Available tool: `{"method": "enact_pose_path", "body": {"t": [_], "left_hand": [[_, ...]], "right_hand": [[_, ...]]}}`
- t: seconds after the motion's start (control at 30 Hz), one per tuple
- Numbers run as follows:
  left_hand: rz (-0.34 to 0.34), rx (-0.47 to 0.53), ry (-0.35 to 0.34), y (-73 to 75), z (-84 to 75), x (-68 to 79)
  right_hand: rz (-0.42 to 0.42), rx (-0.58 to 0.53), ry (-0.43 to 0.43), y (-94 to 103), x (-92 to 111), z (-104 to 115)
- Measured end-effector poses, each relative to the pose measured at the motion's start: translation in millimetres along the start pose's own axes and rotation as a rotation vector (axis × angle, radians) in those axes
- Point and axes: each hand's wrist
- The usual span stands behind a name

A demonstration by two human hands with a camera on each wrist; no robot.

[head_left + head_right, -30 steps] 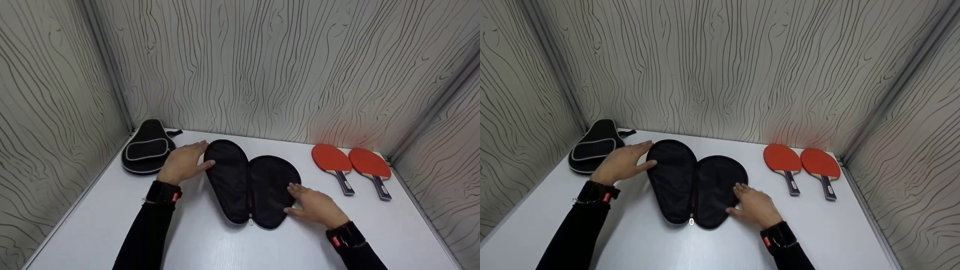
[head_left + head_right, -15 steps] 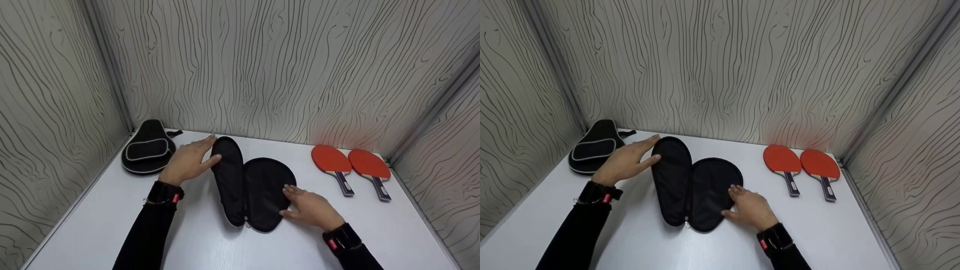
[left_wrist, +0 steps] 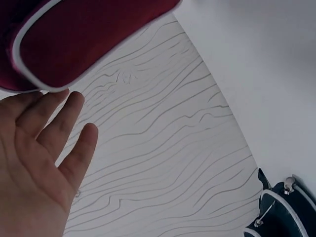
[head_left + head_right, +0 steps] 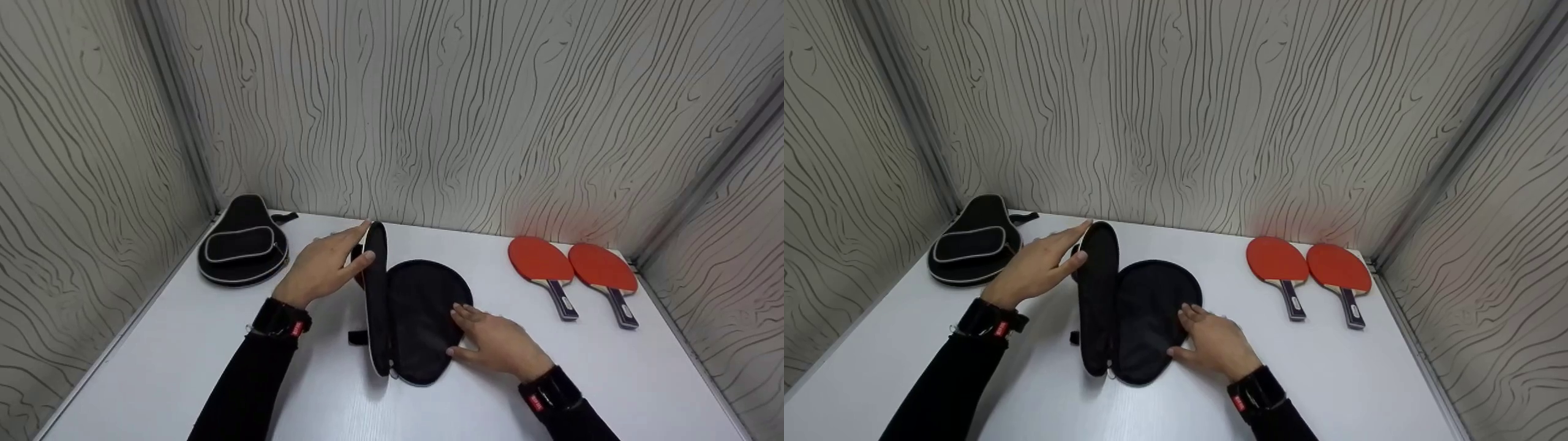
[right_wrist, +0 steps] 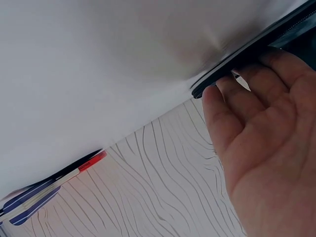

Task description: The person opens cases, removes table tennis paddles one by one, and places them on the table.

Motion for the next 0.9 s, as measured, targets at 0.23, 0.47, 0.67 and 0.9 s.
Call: {"method": "enact_pose_path", "body": {"t": [0.23,0.47,0.67,0.9], "left_hand": [[-0.006,0.009,-0.061,-8.7,-5.8,-5.5],[0.016,0.049,-0.094,-17.8,-10.3,-10.1],[0.05,0.103,-0.093,-27.0,-10.3,-14.2],[0.102,0.134,-0.091,-37.1,-12.7,-18.1]], "right_hand": [[-0.002,-0.003,-0.002,-1.4,-2,5],[-0.01,0.016,-0.004,-2.2,-2,7],[-0.017,0.004,0.002,-3.4,-3,9],[-0.016,0.0,0.024,-5.5,-5,11]]}}
Point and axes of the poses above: each hand's wrist, its own x-axis away from the middle knuckle, its own y-axis out of the back of the hand, z = x × y, and after that the axes turned 14 degrees about z, right-handed
